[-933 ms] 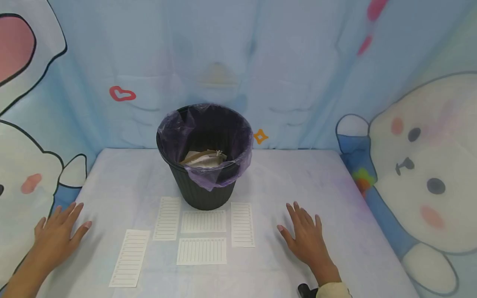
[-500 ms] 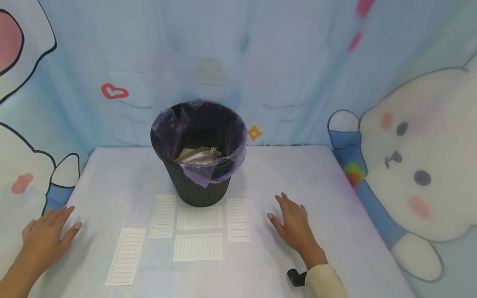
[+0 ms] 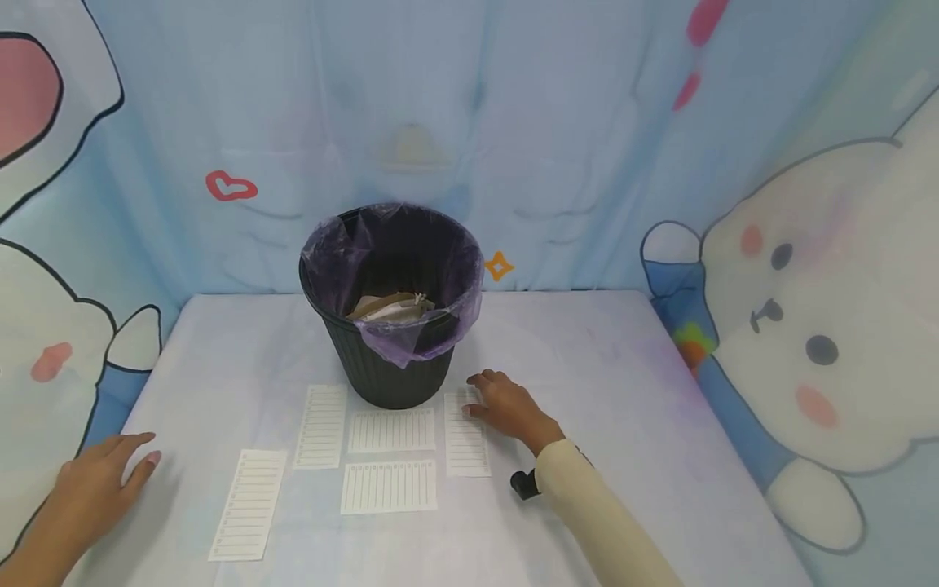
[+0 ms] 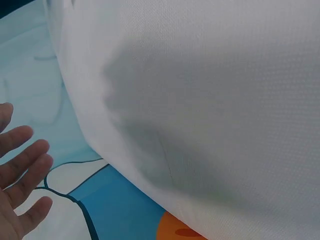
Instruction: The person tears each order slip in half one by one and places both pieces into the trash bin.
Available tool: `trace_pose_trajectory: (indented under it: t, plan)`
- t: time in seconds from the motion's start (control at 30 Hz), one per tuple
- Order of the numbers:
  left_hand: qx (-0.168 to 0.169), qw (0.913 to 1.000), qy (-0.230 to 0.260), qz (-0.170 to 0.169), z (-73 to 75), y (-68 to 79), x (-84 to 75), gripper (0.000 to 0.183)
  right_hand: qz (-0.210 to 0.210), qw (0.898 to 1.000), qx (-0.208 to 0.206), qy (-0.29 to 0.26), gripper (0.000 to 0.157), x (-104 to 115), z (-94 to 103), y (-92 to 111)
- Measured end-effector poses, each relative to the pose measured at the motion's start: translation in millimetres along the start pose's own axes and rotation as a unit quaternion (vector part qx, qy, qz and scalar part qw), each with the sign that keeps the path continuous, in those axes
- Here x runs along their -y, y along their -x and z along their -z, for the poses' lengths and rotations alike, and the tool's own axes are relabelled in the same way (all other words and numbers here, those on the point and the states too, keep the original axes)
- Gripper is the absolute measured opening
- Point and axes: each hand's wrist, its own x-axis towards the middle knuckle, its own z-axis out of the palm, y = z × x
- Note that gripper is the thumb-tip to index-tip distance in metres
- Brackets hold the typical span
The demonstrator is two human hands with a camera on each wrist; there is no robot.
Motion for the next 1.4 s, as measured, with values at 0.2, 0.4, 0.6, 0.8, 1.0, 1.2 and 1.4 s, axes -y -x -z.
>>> trace_pose_trajectory:
  t: [0.2, 0.4, 0.6, 0.8, 1.0, 1.2, 1.4]
  plan:
    - [0.01, 0.9996, 0.014, -0.024, -4.7, 6.5, -4.2, 0.032, 0.04, 0.999, 0.013, 0.0, 0.052, 4.6, -15.4, -9.7]
    - [0.037, 0.9989, 0.027, -0.005, -6.0, 7.0, -6.7, 0.034, 0.054, 0.998, 0.008, 0.003, 0.035, 7.6, -13.9, -12.0]
    - [0.087, 0.9956, 0.034, -0.001, -6.0, 1.0, -16.3, 0.039, -0.008, 0.995, 0.079, -0.058, 0.034, 10.4, -0.1, -10.5]
    - [0.073, 0.993, 0.058, -0.072, -12.8, -7.3, -43.9, 0.031, -0.051, 0.989, 0.079, -0.11, 0.043, 5.6, 10.2, 1.9]
    - [0.06, 0.9886, 0.081, -0.112, -2.6, -8.7, -71.6, 0.033, -0.017, 0.989, 0.011, -0.145, 0.032, 4.2, 27.6, 23.9]
    - [0.027, 0.9814, 0.106, -0.158, 13.2, -7.5, -106.0, 0.032, 0.039, 0.975, -0.043, -0.214, 0.011, 25.9, 47.7, 43.0]
    - [-0.024, 0.963, 0.138, -0.23, 18.2, -11.7, -144.7, 0.026, 0.077, 0.941, -0.077, -0.321, 0.008, 74.5, 49.0, 51.4]
